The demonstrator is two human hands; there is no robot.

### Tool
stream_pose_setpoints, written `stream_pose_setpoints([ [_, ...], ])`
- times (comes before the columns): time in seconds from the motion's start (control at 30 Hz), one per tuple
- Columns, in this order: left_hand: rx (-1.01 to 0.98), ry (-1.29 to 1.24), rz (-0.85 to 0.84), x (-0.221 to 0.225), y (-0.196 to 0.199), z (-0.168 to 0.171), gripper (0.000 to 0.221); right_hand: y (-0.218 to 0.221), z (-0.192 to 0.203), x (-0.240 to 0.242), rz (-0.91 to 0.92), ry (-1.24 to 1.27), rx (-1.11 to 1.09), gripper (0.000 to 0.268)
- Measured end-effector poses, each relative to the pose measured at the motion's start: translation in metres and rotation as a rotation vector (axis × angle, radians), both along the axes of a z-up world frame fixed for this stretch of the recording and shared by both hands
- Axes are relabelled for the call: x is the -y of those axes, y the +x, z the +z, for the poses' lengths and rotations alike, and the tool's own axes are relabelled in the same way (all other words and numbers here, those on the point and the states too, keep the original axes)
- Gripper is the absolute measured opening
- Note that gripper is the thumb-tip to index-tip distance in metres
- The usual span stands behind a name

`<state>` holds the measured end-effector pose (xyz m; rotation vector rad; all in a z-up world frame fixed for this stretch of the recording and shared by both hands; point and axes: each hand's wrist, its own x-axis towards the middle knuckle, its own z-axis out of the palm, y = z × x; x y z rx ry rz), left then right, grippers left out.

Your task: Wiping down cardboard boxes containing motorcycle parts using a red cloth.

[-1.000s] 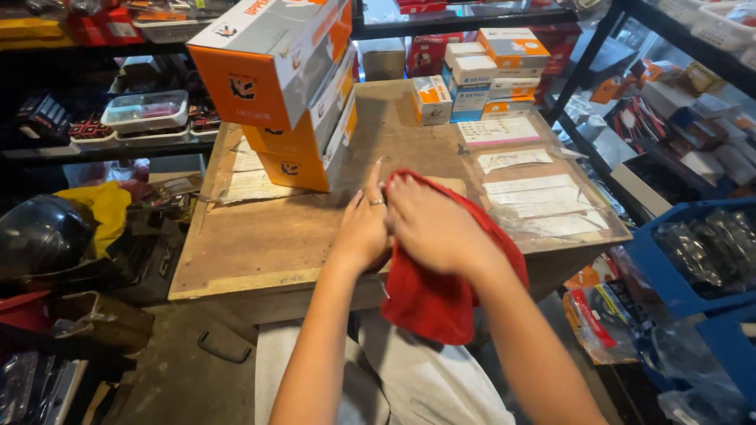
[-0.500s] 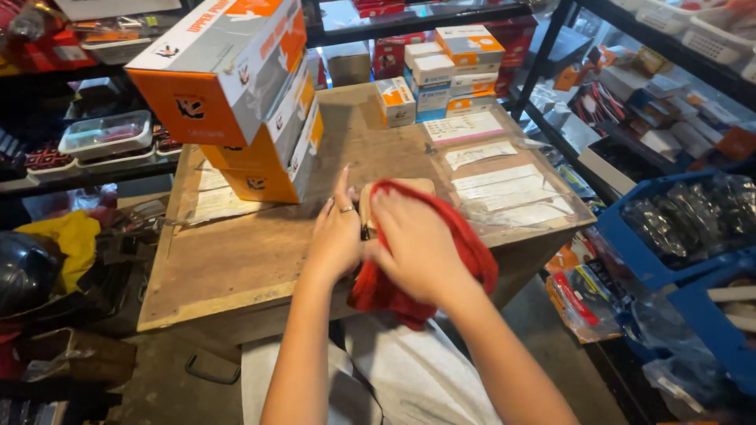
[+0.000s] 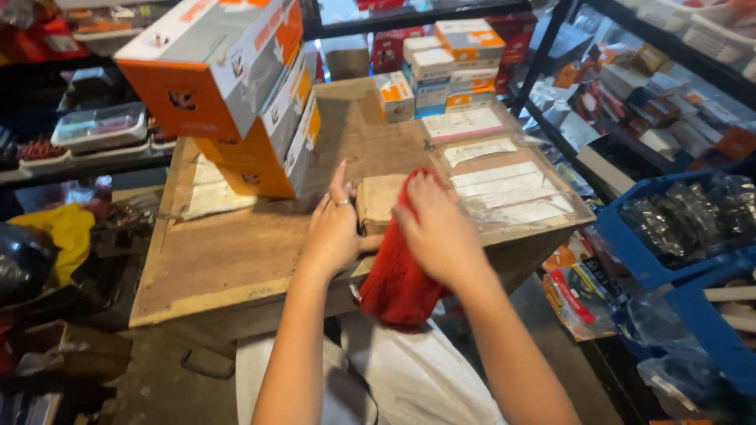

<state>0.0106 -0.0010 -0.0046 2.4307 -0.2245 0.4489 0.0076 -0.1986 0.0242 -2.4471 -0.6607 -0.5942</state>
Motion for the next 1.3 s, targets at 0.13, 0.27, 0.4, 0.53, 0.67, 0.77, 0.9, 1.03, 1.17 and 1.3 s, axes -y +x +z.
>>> stream_pose_setpoints([
  [0.13, 0.047, 0.031, 0.006, -0.001, -0.003, 0.001, 0.148, 0.023, -0.023, 0.025, 0.118, 0.289, -0.057, 0.051],
  [0.27, 0.032, -0.029, -0.017, 0.001, -0.008, 0.011, 0.155, 0.029, -0.065, 0.057, -0.029, 0.865, -0.204, 0.039],
  [0.4, 0.066, -0.027, -0.043, 0.000, -0.006, 0.006, 0.155, 0.020, -0.056, 0.100, 0.543, 1.813, -0.609, 0.043],
  [0.53, 0.068, -0.049, -0.049, 0.002, -0.007, 0.011, 0.155, 0.005, -0.049, 0.137, 0.576, 1.964, -0.453, 0.044],
  [0.67, 0.002, -0.032, -0.031, 0.003, -0.008, 0.013, 0.152, -0.008, -0.032, 0.162, 0.562, 1.878, -0.321, 0.042],
  [0.77, 0.014, -0.031, -0.026, 0.002, -0.007, 0.012, 0.152, -0.025, -0.022, 0.172, 0.408, 1.711, -0.104, 0.042],
  [0.9, 0.023, -0.005, -0.005, 0.002, -0.009, 0.011, 0.149, -0.053, -0.004, 0.169, 0.116, 1.402, 0.372, 0.042],
  [1.03, -0.003, -0.004, -0.014, 0.000, -0.009, 0.010, 0.147, -0.014, -0.050, 0.181, -0.213, 1.241, 0.822, 0.044],
  [1.17, 0.049, -0.014, -0.047, 0.000, -0.009, 0.006, 0.145, 0.007, -0.005, 0.072, -0.183, 0.346, 0.167, 0.043],
  [1.3, 0.070, -0.029, -0.068, 0.001, -0.010, 0.010, 0.145, 0.035, -0.021, 0.024, 0.178, -0.076, 0.195, 0.045],
])
